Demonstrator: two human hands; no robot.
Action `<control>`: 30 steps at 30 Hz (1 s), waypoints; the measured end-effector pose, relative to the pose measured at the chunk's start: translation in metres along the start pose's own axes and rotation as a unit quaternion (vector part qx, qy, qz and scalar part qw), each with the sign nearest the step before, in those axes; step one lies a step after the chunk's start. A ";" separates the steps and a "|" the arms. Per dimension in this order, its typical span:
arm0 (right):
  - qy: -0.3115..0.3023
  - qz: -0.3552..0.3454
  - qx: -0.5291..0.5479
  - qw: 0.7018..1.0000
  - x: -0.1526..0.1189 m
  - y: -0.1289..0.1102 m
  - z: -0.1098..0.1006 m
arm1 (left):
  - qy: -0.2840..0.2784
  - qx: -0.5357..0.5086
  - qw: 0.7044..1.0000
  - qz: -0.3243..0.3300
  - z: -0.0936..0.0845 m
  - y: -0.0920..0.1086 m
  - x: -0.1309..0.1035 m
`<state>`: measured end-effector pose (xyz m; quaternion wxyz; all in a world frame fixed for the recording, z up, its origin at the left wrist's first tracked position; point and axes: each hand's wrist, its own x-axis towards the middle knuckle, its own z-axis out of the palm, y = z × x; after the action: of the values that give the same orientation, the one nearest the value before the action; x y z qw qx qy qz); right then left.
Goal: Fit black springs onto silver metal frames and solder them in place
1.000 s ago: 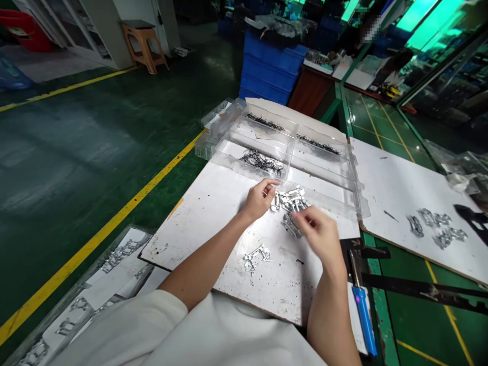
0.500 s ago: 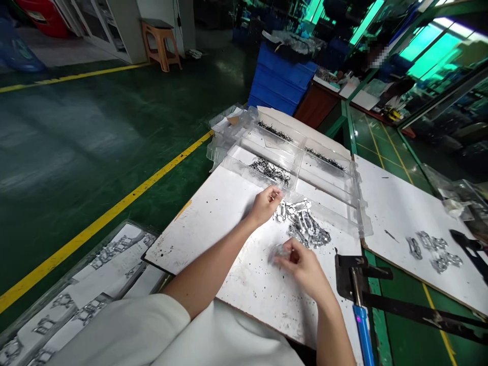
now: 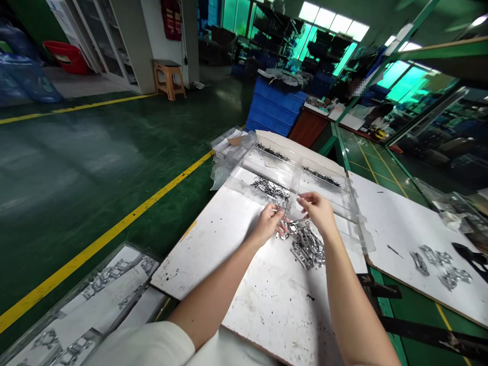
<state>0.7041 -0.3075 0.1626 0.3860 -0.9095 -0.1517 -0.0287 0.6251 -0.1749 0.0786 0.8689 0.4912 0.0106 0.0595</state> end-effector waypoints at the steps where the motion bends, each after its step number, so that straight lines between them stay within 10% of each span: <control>1: -0.025 -0.008 -0.102 0.994 0.018 -0.004 0.005 | 0.009 -0.006 1.000 0.003 -0.001 0.001 0.000; 11: -0.073 -0.004 -0.363 0.929 0.086 -0.025 0.066 | 0.027 -0.018 0.999 0.011 -0.002 0.002 -0.003; 30: 0.093 -0.015 -0.092 0.991 0.052 -0.010 0.029 | 0.036 -0.020 0.998 0.038 -0.002 0.001 -0.002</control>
<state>0.7483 -0.2675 0.1585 0.3124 -0.9322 -0.1258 -0.1327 0.6225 -0.1733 0.0783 0.8748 0.4712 0.0224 0.1104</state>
